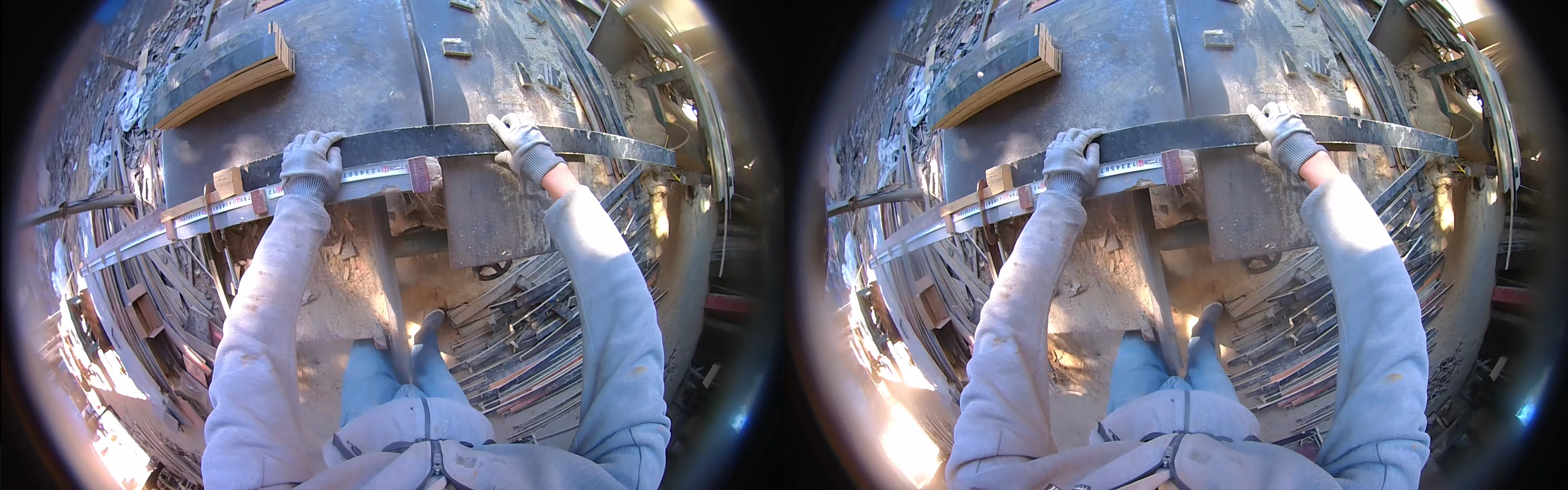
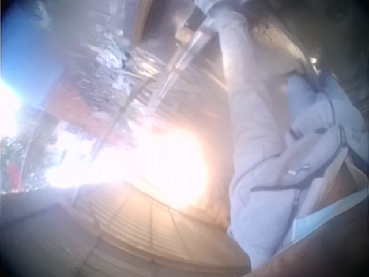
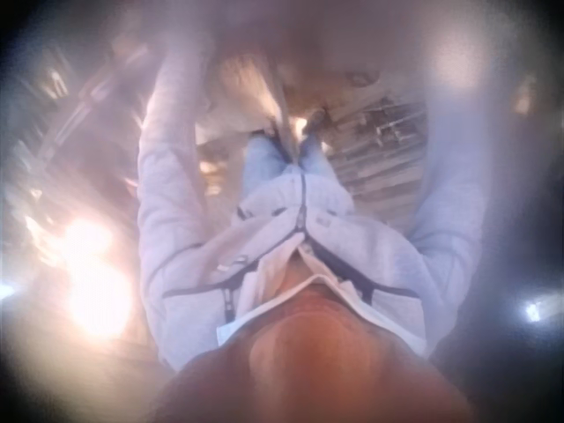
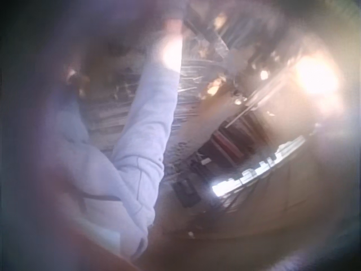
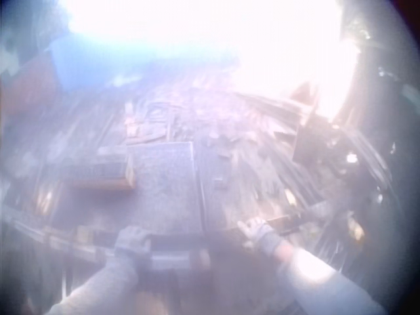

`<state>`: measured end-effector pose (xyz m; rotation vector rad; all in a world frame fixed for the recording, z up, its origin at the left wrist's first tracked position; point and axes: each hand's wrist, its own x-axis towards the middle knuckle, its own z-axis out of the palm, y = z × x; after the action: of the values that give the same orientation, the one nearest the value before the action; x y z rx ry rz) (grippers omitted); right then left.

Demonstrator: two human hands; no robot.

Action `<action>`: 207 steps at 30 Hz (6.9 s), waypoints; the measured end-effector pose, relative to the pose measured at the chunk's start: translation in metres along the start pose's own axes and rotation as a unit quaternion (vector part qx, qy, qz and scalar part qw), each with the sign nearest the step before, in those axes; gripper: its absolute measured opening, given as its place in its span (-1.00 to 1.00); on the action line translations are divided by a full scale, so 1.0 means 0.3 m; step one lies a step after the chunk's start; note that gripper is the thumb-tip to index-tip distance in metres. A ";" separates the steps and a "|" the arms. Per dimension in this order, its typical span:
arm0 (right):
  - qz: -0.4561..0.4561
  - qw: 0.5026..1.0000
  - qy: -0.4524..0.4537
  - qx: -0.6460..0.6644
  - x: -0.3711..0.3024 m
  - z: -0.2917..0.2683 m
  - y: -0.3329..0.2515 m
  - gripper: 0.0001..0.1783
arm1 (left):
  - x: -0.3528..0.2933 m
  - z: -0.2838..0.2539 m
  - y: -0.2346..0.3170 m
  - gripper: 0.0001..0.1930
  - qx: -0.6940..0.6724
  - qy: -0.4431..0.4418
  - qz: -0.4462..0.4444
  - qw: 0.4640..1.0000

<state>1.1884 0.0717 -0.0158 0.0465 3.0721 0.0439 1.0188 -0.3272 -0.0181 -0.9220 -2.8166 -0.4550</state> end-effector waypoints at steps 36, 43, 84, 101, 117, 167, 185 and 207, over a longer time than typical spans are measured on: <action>0.537 0.440 0.232 0.681 -1.736 0.429 -0.851 -0.49 | -1.042 0.114 0.229 -0.55 0.016 -0.077 0.051 0.996; 0.769 0.516 0.094 0.366 -2.219 0.429 -1.000 -0.08 | -1.300 0.172 0.231 -0.53 0.039 -0.115 0.056 0.991; 0.282 0.778 -0.059 0.558 -1.721 0.074 -1.000 -0.01 | -1.258 -0.178 1.126 -0.55 -0.757 -0.132 -0.251 0.588; 0.322 0.767 -0.050 0.553 -1.361 0.049 -0.837 -0.12 | -0.848 0.033 0.979 -0.69 -0.767 -0.219 -0.352 0.490; 0.388 0.883 -0.171 0.201 -0.727 0.067 -0.442 -0.24 | -0.180 0.684 0.834 -0.39 -0.599 -0.231 -0.470 0.606; 0.171 0.144 -0.215 0.951 -0.975 0.175 -0.304 -0.37 | -0.343 0.423 0.876 -0.39 -0.912 -0.248 -0.244 0.219; 0.326 0.906 -0.196 0.186 -0.714 0.085 -0.324 -0.23 | -0.035 0.654 0.870 -0.30 -0.575 -0.225 -0.530 0.581; 0.307 0.918 -0.189 0.164 -0.556 0.079 -0.242 -0.11 | 0.208 0.838 0.779 -0.34 -0.386 -0.367 -0.437 0.725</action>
<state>1.3541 -0.0053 -0.0302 0.9128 2.5214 -0.3964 1.0978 -0.0315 -0.1853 0.4865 -3.6742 -1.8339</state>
